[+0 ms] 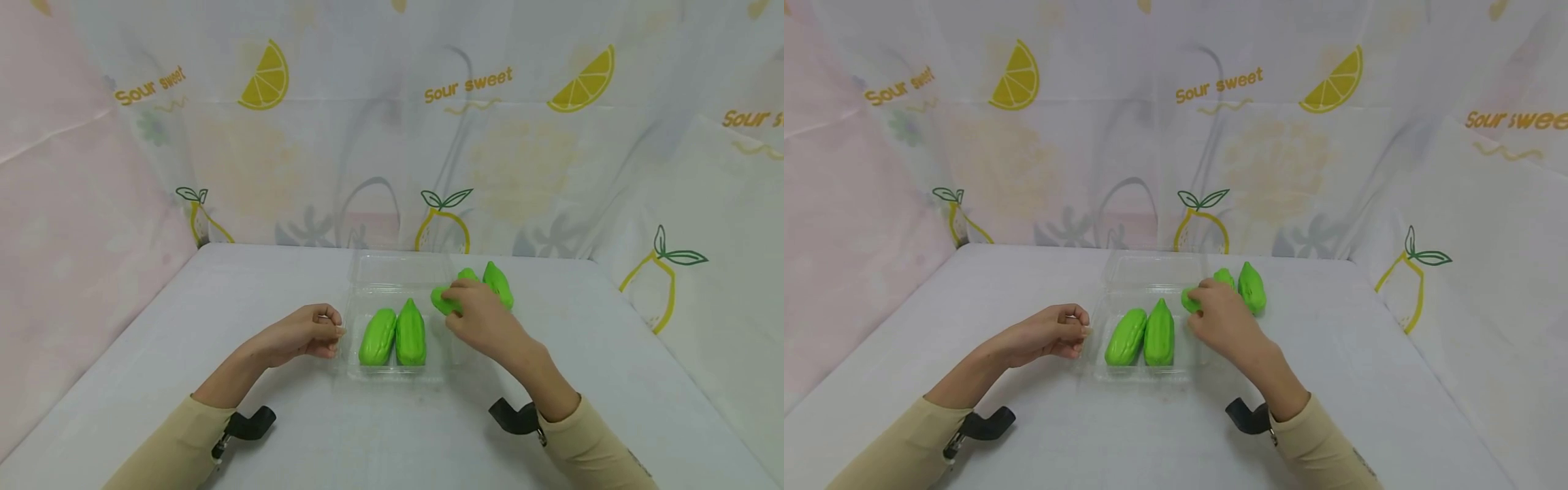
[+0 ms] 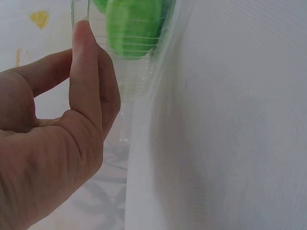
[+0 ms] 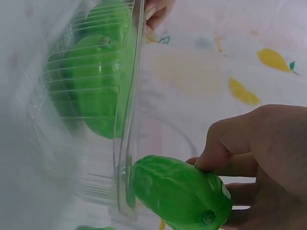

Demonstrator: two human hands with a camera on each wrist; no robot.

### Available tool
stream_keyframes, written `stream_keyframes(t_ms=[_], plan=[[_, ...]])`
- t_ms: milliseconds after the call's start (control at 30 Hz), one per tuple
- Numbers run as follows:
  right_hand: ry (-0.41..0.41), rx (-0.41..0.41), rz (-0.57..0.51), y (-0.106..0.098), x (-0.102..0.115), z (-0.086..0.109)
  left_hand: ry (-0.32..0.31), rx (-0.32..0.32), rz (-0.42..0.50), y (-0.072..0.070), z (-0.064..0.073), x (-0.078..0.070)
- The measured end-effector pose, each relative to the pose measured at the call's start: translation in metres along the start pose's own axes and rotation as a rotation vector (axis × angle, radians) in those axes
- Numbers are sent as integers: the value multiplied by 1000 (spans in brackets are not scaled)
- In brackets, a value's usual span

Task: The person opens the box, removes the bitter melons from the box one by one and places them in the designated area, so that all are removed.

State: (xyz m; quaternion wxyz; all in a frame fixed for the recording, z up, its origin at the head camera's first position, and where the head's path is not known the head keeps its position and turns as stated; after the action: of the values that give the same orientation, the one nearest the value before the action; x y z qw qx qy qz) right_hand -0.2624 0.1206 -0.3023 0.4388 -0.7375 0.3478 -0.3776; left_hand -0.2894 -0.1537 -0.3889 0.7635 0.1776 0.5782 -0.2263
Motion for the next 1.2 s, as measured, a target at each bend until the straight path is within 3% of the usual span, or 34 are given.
stream_keyframes(t_ms=[200, 500, 733, 1200], plan=[[37, 7, -5, -9, -7, 0, -4, -1, -1, 0, 0, 0], [97, -69, 12, -25, -23, 0, -5, 1, -4, -1, 0, 0], [148, -155, -9, -34, -41, -2, -2, 5, -7, 0, 0, -1], [161, -342, -41, -50, -66, -1, -10, -5, -7, 0, 0, -1]])
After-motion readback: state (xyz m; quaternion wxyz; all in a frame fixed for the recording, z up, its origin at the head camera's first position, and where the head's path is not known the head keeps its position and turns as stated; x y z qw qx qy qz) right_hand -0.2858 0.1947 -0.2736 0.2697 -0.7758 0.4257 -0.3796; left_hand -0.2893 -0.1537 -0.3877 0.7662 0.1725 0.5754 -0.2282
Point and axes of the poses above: each hand's wrist, its own z-axis away from the middle knuckle, its own y-axis out of the palm, x = y × z, the point moved 6 cm from there along -z, towards the middle knuckle, and after that the axes turned 6 degrees about z, right-handed, at the moved point
